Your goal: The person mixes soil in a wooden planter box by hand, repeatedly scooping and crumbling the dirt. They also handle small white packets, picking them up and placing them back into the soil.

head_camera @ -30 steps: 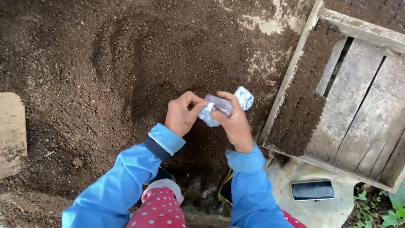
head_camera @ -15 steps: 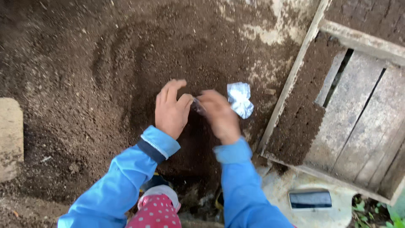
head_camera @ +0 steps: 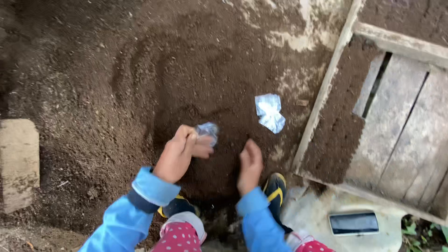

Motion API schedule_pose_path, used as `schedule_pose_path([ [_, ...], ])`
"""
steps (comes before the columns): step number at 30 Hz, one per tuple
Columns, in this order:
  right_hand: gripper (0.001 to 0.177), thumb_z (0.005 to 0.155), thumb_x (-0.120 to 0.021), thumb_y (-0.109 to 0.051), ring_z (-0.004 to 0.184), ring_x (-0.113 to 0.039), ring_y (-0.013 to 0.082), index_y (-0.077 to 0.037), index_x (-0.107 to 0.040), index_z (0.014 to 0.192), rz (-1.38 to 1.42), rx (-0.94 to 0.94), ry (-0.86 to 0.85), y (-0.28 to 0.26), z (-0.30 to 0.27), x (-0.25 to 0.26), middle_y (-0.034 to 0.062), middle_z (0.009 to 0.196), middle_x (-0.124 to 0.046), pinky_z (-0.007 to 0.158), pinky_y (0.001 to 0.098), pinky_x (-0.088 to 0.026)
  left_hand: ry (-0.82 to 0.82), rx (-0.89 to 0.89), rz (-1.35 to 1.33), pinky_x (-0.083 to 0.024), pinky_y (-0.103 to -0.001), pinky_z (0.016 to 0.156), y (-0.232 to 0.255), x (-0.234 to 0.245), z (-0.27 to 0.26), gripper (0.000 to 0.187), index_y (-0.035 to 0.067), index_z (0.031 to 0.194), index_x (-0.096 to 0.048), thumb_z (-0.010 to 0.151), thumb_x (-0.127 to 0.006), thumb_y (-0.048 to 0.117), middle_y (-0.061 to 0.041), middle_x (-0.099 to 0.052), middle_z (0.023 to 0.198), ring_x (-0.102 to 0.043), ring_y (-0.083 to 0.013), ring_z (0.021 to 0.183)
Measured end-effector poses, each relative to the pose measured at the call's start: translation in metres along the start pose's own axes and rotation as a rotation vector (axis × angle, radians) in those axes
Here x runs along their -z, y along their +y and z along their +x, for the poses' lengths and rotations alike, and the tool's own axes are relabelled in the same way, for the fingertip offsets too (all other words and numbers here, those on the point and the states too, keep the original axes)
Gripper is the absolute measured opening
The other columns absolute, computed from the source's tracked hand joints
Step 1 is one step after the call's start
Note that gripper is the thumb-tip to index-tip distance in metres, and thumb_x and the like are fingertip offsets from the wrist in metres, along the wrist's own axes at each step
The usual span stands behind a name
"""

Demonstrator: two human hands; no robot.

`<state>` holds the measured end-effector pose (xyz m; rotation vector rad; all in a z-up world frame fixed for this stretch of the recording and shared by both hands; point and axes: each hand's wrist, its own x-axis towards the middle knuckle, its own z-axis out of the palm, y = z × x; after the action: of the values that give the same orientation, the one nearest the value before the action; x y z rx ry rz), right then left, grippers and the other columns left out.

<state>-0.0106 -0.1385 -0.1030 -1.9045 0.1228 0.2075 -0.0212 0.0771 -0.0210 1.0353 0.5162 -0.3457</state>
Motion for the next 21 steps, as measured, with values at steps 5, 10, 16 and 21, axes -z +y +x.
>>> schedule_pose_path([
  [5,0.067,0.082,-0.072,-0.023,0.127,-0.042,0.0277,-0.007,-0.039,0.139,0.331,-0.479,-0.016,-0.033,0.027,-0.054,0.0128,0.140,-0.043,0.107,0.0453,-0.039,0.195,-0.426,1.674,-0.056,-0.027,0.085,-0.030,0.023,0.031,0.015,0.001,0.094,-0.061,0.095,-0.053,0.013,-0.014,-0.060,0.104,-0.062,-0.0220,0.103],
  [10,0.045,0.081,-0.069,-0.017,0.115,-0.050,0.0286,-0.008,-0.048,0.120,0.255,-0.112,-0.218,-0.033,0.095,-0.047,0.0123,0.119,-0.051,0.096,0.0436,-0.045,0.105,-0.154,1.791,-0.040,-0.035,0.097,-0.031,0.018,0.052,0.020,0.002,0.094,-0.066,0.093,-0.052,0.016,-0.017,-0.047,0.121,-0.045,-0.0288,0.120],
  [16,0.026,0.095,-0.052,-0.024,0.112,-0.052,0.0199,-0.009,-0.056,0.116,-0.379,0.005,-0.433,-0.012,0.123,-0.066,0.0087,0.115,-0.057,0.103,0.0362,-0.039,0.042,-0.144,1.833,-0.015,-0.062,0.113,-0.006,0.010,0.046,0.018,0.007,0.085,-0.068,0.089,-0.054,0.017,-0.018,-0.058,0.103,-0.035,-0.0395,0.126],
  [21,0.044,0.098,-0.044,-0.037,0.124,-0.041,0.0330,-0.003,-0.051,0.125,0.198,-0.026,-0.406,-0.018,0.127,-0.087,0.0187,0.126,-0.047,0.108,0.0491,-0.030,0.244,-0.364,1.921,-0.017,-0.068,0.110,-0.019,0.011,0.046,0.017,0.006,0.077,-0.062,0.088,-0.057,0.017,-0.019,-0.048,0.114,-0.030,-0.0419,0.130],
])
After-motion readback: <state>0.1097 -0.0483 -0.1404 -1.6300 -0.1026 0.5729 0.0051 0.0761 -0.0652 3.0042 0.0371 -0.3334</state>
